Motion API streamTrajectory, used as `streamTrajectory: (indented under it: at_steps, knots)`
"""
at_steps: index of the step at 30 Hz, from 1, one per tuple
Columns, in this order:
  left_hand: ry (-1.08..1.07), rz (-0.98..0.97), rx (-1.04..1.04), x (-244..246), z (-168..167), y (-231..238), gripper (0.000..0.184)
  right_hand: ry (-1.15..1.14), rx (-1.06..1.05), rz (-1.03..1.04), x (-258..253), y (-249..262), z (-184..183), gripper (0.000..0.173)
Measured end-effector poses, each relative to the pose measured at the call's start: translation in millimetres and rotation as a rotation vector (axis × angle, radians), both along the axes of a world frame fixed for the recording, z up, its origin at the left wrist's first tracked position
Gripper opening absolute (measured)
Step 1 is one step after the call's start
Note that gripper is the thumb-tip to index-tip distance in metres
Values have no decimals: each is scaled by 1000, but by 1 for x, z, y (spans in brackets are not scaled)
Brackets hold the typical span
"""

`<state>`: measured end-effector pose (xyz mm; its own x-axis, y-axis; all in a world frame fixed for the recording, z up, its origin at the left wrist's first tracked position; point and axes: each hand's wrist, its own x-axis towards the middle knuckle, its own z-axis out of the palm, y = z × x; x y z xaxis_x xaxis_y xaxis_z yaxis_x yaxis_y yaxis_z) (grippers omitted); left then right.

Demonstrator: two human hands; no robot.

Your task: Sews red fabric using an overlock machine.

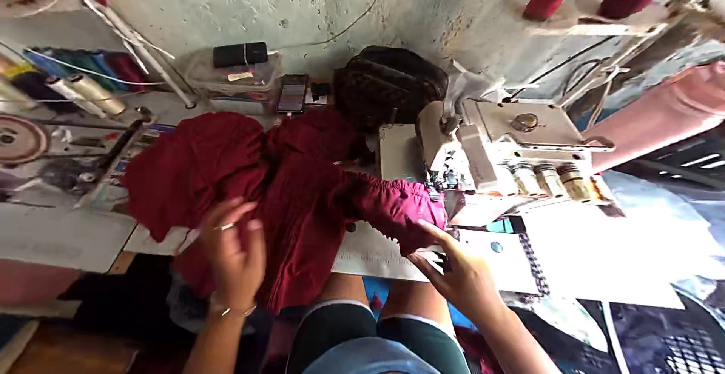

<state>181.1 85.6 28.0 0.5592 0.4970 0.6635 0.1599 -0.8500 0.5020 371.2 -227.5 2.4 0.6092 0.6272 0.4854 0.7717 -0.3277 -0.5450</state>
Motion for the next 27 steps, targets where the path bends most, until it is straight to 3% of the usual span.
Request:
streamTrajectory:
  at_steps: [3,5,8,10,13,16,19,23,25,27]
  knots:
    - [167,-89,167,91,31,-6,27,13,122,12,5,4,-8,20]
    - [314,-110,111,151,42,18,26,190,292,44,-4,-5,-21,12]
    - [623,-8,-59,233,40,70,39,320,379,20,-8,-16,-36,10]
    - [761,17,-57,265,32,88,53,324,357,1,-5,-22,-40,12]
    - [612,-172,95,277,31,68,59,346,292,-5,-2,-33,-37,14]
    - [804,-263,191,277,30,43,46,355,262,-10,-5,-34,-34,16]
    - [932,-241,152,272,26,41,31,292,248,11,-1,-33,-18,22]
    - [1097,-197,93,266,35,31,40,231,297,3,2,-28,-7,22]
    - [1057,-157,-14,262,41,31,34,211,312,20,-1,-26,-3,20]
    - [884,-180,-242,258,43,49,37,204,317,55,-7,-26,2,19]
